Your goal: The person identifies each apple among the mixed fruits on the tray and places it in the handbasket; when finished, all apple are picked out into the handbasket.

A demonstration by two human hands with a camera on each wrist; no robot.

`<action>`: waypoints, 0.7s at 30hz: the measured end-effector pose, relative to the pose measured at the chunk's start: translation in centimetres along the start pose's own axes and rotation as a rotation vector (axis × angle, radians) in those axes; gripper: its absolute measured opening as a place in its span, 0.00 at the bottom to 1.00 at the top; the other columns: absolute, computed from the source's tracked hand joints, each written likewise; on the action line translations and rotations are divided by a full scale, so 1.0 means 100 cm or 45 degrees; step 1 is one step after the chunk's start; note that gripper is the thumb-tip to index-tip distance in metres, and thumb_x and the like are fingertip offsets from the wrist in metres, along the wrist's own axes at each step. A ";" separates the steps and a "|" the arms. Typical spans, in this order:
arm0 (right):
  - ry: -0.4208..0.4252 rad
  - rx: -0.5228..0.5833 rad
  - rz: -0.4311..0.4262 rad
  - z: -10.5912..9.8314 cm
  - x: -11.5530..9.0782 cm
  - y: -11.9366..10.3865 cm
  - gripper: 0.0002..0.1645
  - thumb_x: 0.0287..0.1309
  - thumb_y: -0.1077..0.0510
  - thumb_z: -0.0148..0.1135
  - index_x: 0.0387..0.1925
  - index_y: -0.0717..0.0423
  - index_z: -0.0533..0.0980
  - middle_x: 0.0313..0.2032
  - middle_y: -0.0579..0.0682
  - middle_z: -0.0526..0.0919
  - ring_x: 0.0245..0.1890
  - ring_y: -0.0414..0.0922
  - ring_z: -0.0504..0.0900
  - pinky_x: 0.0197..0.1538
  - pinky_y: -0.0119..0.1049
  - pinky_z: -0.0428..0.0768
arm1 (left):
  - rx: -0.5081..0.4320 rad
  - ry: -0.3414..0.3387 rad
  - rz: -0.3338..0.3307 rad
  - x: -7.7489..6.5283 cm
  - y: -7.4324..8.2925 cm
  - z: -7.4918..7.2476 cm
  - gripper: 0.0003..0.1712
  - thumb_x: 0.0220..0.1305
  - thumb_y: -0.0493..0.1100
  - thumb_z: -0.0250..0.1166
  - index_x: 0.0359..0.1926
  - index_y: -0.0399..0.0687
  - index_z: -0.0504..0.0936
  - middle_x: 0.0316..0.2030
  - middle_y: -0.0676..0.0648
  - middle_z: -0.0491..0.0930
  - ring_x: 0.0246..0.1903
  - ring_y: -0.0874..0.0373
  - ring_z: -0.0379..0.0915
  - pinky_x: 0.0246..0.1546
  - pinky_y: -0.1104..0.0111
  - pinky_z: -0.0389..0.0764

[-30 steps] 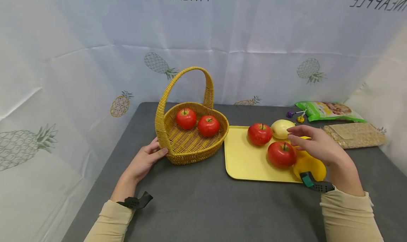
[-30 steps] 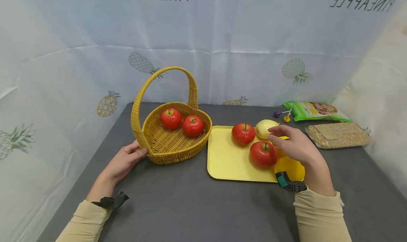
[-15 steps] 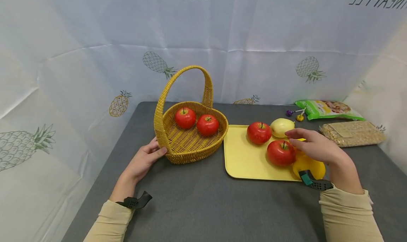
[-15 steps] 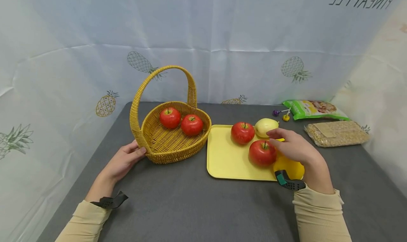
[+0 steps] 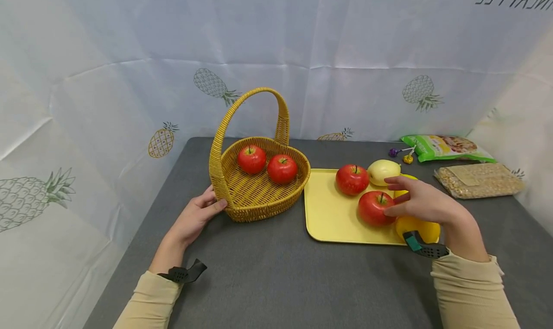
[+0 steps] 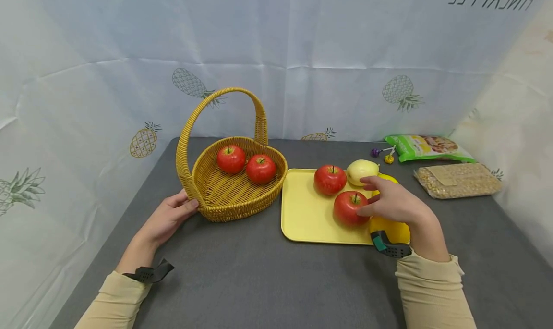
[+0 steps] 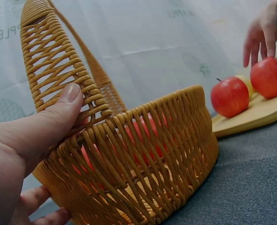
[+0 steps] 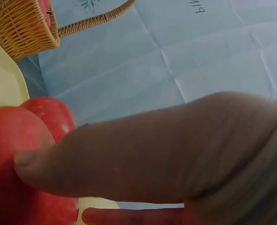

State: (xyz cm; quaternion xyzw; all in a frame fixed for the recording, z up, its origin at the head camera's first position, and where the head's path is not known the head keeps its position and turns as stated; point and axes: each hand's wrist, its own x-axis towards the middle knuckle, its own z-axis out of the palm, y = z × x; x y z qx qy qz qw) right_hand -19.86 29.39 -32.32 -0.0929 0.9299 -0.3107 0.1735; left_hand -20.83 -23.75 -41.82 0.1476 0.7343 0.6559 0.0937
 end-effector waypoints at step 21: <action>0.016 -0.005 -0.111 0.024 0.015 -0.024 0.50 0.52 0.42 0.79 0.67 0.65 0.70 0.56 0.60 0.80 0.52 0.55 0.81 0.48 0.47 0.83 | -0.001 0.005 0.000 0.000 0.000 0.000 0.29 0.75 0.42 0.63 0.68 0.26 0.72 0.81 0.52 0.46 0.80 0.53 0.31 0.64 0.77 0.63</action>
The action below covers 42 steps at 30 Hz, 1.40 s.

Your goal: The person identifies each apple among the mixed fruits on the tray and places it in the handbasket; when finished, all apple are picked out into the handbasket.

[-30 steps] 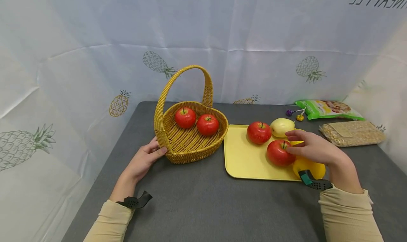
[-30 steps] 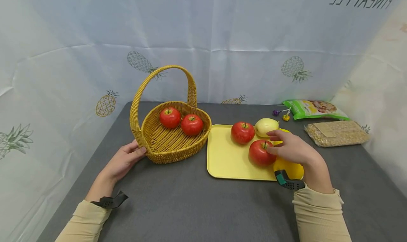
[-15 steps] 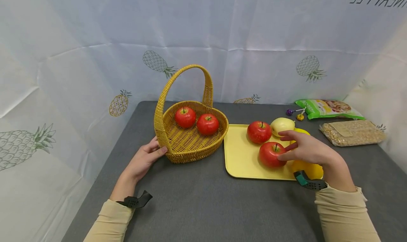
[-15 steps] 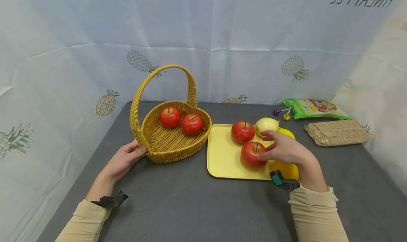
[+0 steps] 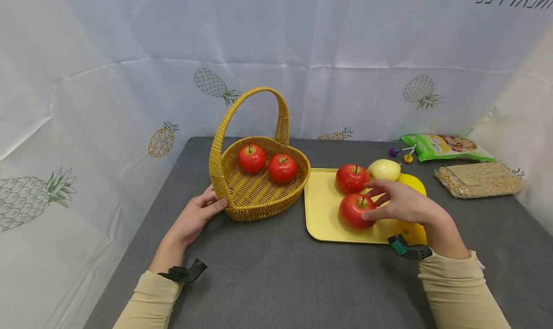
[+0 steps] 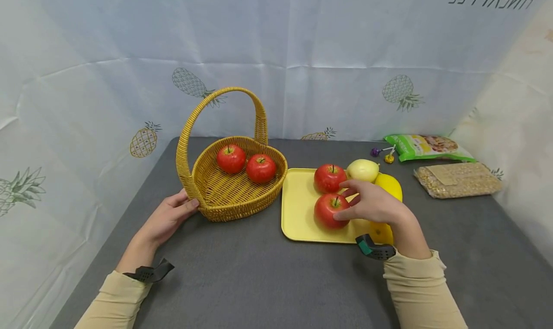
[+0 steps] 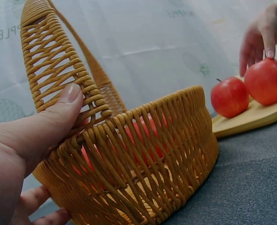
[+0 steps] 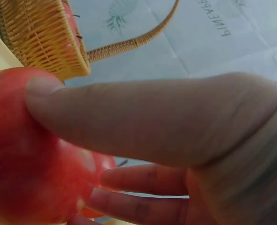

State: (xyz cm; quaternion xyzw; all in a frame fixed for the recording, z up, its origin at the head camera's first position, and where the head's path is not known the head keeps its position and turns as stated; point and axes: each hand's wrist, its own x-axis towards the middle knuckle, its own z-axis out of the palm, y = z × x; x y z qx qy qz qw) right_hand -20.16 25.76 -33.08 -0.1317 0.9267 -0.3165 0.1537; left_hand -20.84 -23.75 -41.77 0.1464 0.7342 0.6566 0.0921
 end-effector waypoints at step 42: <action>-0.123 0.084 -0.134 0.050 0.033 -0.008 0.48 0.55 0.36 0.75 0.69 0.56 0.69 0.55 0.50 0.79 0.53 0.50 0.76 0.53 0.46 0.78 | 0.016 0.004 0.007 0.001 -0.001 -0.001 0.28 0.75 0.42 0.63 0.67 0.27 0.73 0.81 0.51 0.46 0.80 0.52 0.33 0.72 0.60 0.58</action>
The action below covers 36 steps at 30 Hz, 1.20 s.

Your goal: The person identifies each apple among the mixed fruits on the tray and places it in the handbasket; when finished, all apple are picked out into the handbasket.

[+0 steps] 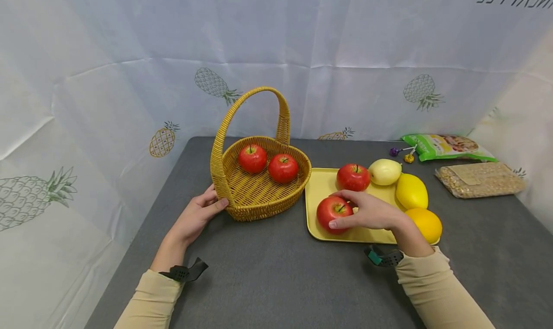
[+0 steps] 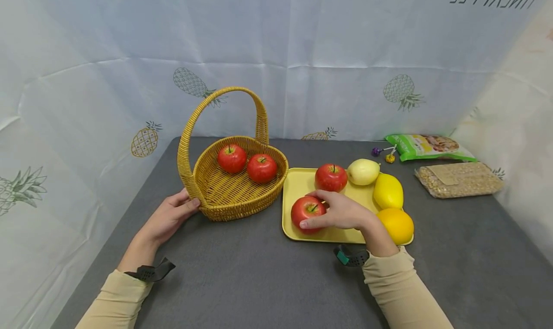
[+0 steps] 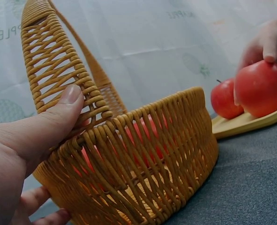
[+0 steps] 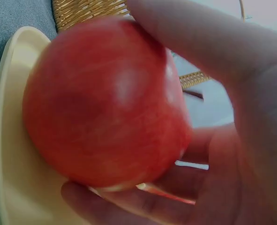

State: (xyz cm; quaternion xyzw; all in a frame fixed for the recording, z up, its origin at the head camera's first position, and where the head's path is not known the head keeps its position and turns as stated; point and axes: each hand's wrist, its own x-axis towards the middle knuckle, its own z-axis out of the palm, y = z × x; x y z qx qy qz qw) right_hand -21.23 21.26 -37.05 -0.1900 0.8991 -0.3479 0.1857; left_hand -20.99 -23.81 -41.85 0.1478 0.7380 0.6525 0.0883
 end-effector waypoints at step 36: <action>0.119 0.190 -0.190 0.014 0.008 -0.014 0.40 0.54 0.44 0.79 0.65 0.49 0.73 0.54 0.47 0.81 0.55 0.52 0.79 0.51 0.44 0.82 | -0.003 -0.003 0.002 0.002 -0.001 -0.001 0.28 0.76 0.42 0.63 0.67 0.27 0.73 0.81 0.52 0.46 0.79 0.52 0.32 0.70 0.65 0.60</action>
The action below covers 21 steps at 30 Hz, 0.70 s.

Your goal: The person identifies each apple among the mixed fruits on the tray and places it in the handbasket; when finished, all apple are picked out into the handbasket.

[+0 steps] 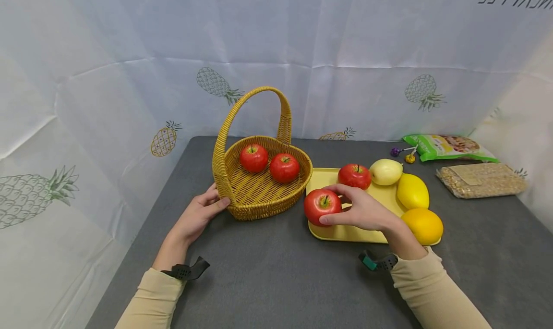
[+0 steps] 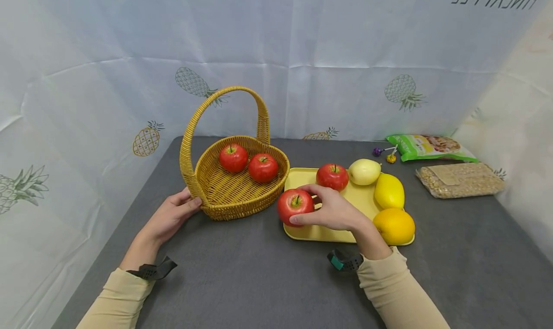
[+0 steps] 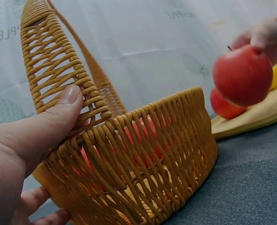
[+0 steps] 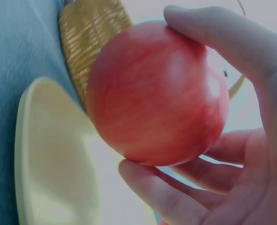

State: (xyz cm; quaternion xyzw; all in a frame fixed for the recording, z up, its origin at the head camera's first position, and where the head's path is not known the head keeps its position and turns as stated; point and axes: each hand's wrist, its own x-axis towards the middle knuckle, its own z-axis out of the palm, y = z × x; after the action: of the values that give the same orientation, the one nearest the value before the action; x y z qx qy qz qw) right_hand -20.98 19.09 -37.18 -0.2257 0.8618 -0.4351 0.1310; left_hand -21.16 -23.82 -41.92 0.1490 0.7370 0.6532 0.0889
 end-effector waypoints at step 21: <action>0.166 0.109 -0.024 0.011 -0.016 -0.060 0.40 0.52 0.45 0.81 0.64 0.46 0.74 0.54 0.45 0.81 0.52 0.49 0.81 0.49 0.38 0.84 | -0.036 -0.012 0.040 -0.001 -0.001 0.001 0.27 0.75 0.40 0.63 0.68 0.28 0.72 0.81 0.50 0.47 0.80 0.52 0.32 0.62 0.78 0.66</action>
State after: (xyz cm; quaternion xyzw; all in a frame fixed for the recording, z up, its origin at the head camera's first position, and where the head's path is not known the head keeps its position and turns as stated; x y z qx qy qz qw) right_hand -17.48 16.01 -32.96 -0.1991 0.8468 -0.4867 0.0800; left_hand -21.03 -23.74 -42.03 0.1624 0.7247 0.6643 0.0842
